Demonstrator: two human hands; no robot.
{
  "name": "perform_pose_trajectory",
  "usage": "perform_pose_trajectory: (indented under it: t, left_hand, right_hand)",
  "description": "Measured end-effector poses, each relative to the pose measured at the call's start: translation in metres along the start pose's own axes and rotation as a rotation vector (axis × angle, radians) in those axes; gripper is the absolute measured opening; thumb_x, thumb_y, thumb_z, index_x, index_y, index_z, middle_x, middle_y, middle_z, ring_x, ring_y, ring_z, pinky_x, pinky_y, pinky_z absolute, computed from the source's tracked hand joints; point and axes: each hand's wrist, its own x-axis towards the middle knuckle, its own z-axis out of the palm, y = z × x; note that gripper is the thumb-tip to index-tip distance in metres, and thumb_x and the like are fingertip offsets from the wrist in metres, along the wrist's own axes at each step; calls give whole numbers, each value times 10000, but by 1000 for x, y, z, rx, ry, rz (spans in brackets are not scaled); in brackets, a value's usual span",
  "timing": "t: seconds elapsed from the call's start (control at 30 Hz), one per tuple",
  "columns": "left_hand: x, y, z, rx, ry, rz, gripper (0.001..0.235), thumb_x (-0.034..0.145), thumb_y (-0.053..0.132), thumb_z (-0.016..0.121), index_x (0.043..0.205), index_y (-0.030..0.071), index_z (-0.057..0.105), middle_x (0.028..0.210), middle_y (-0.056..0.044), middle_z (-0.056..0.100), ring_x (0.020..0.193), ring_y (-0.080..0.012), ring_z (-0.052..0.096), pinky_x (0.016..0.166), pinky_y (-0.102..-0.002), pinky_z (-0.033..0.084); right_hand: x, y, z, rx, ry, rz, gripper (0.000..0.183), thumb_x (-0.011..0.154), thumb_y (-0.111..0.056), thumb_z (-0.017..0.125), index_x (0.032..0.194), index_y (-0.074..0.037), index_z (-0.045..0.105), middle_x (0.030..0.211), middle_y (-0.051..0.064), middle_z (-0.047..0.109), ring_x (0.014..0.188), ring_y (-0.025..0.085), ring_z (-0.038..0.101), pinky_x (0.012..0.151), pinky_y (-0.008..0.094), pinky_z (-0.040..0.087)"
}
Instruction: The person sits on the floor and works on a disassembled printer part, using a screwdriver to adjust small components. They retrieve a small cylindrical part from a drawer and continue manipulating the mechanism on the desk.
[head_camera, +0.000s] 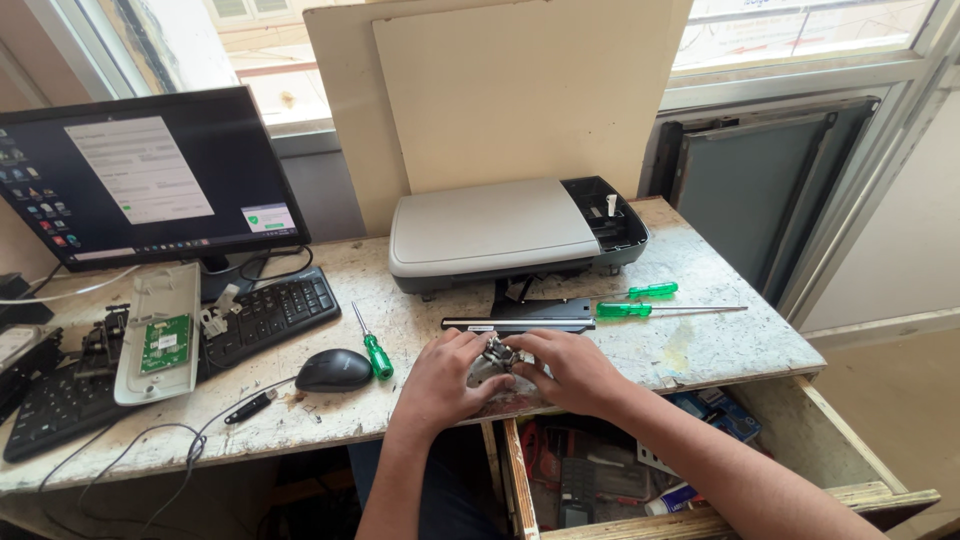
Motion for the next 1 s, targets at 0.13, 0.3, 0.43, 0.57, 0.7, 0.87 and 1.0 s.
perform_pose_trajectory:
  t: [0.13, 0.3, 0.43, 0.57, 0.7, 0.87, 1.0]
  left_hand:
    - [-1, -5, 3, -14, 46, 62, 657, 795, 452, 815, 1278, 30, 671, 1174, -109, 711, 1137, -279, 620, 1021, -424, 480]
    - [1, -14, 9, -49, 135, 160, 646, 814, 476, 812, 1253, 18, 690, 1263, -139, 700, 1192, -296, 620, 1050, -420, 488]
    - [-2, -15, 15, -20, 84, 116, 695, 811, 512, 811, 1259, -3, 682, 1205, -142, 703, 1143, -309, 605, 1022, -449, 459]
    - [-5, -10, 8, -23, 97, 110, 701, 804, 520, 805, 1258, 0, 686, 1194, -112, 720, 1137, -292, 617, 1043, -437, 473]
    - [-3, -6, 3, -44, 51, 76, 699, 820, 532, 798, 1263, 4, 682, 1175, -102, 721, 1136, -285, 616, 1039, -426, 484]
    - [-5, -5, 2, 6, 138, 141, 695, 804, 529, 812, 1239, -1, 696, 1180, -127, 717, 1122, -293, 617, 1028, -444, 469]
    - [-7, -7, 3, -19, 51, 77, 669, 820, 518, 793, 1253, 17, 696, 1175, -105, 720, 1130, -282, 619, 1028, -423, 485]
  right_hand:
    - [0, 7, -6, 29, -31, 44, 326, 842, -231, 827, 1114, -92, 713, 978, 77, 743, 743, 202, 717, 642, 337, 581]
    - [-2, 6, -35, 610, -342, 242, 178, 885, -161, 847, 966, -23, 768, 823, 94, 791, 677, 123, 697, 575, 312, 556]
    - [-8, -4, -42, 552, -1013, 381, 226, 858, -142, 793, 1059, -39, 776, 891, 79, 812, 722, 115, 751, 603, 298, 603]
    - [-18, -32, -1, -39, -1291, 465, 504, 769, -202, 859, 1232, -101, 690, 1031, 56, 740, 762, 251, 764, 633, 346, 592]
    - [-31, -44, 35, -162, -1509, 439, 542, 747, -225, 847, 1257, -139, 685, 1029, 142, 771, 827, 267, 757, 706, 383, 610]
    - [-38, -27, 42, -327, -1239, 115, 542, 677, -245, 913, 1169, -95, 740, 1057, 120, 774, 976, 288, 719, 833, 417, 571]
    - [-40, -11, 52, -403, -1321, 125, 577, 609, -210, 933, 1150, -125, 750, 1101, 84, 751, 1045, 299, 697, 858, 434, 554]
